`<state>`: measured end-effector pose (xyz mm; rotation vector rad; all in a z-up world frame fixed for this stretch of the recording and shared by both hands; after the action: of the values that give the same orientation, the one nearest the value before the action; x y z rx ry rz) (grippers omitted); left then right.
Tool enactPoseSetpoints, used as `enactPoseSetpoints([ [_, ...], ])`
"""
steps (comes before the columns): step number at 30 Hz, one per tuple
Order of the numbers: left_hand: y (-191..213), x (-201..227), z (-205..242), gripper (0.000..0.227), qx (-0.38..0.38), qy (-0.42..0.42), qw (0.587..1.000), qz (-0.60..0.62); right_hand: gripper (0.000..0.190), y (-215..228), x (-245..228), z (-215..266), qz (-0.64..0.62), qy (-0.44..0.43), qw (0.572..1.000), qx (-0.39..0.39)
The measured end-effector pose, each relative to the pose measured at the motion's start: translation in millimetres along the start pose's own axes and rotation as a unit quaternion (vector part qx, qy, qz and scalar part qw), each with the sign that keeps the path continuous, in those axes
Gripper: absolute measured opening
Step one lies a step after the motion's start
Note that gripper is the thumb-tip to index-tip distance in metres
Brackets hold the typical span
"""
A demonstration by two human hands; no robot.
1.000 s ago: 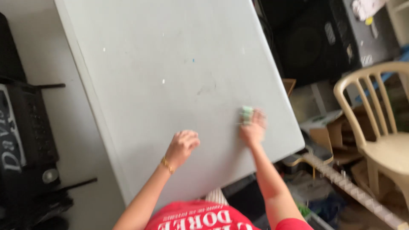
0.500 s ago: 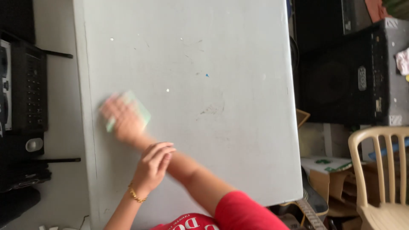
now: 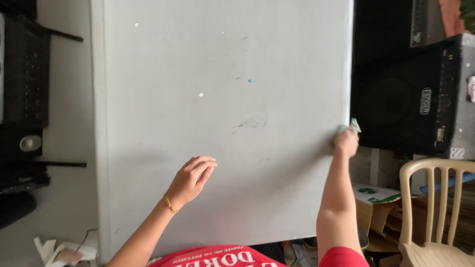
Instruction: Wiping a grey table with a cloth and moving objects aside to clean the surface.
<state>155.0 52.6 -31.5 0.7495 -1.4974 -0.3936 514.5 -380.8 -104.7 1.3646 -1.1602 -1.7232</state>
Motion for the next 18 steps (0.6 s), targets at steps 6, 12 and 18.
enactPoseSetpoints([
  [6, 42, -11, -7, 0.011, 0.016, -0.061, 0.998, -0.008, 0.063, -111, -12, -45, 0.264, -0.025, 0.959, 0.099],
  [12, 106, -44, 9, 0.013, 0.071, -0.015, 0.997, 0.026, 0.073, -278, -428, 226, 0.083, 0.415, 0.906, 0.020],
  [18, 117, -60, -7, 0.015, 0.100, 0.041, 0.993, 0.048, 0.059, -280, -481, 462, -0.091, 0.661, 0.674, -0.316],
])
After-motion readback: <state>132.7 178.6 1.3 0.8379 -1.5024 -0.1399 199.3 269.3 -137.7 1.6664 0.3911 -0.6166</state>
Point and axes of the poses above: each hand's wrist, its own z-axis away from the middle knuckle, its own y-axis out of the back of the hand, x = y × z, the point moved 7 cm from there along -z, towards the middle knuckle, and after that the axes turned 14 degrees about -z, right-handed, at the moved point
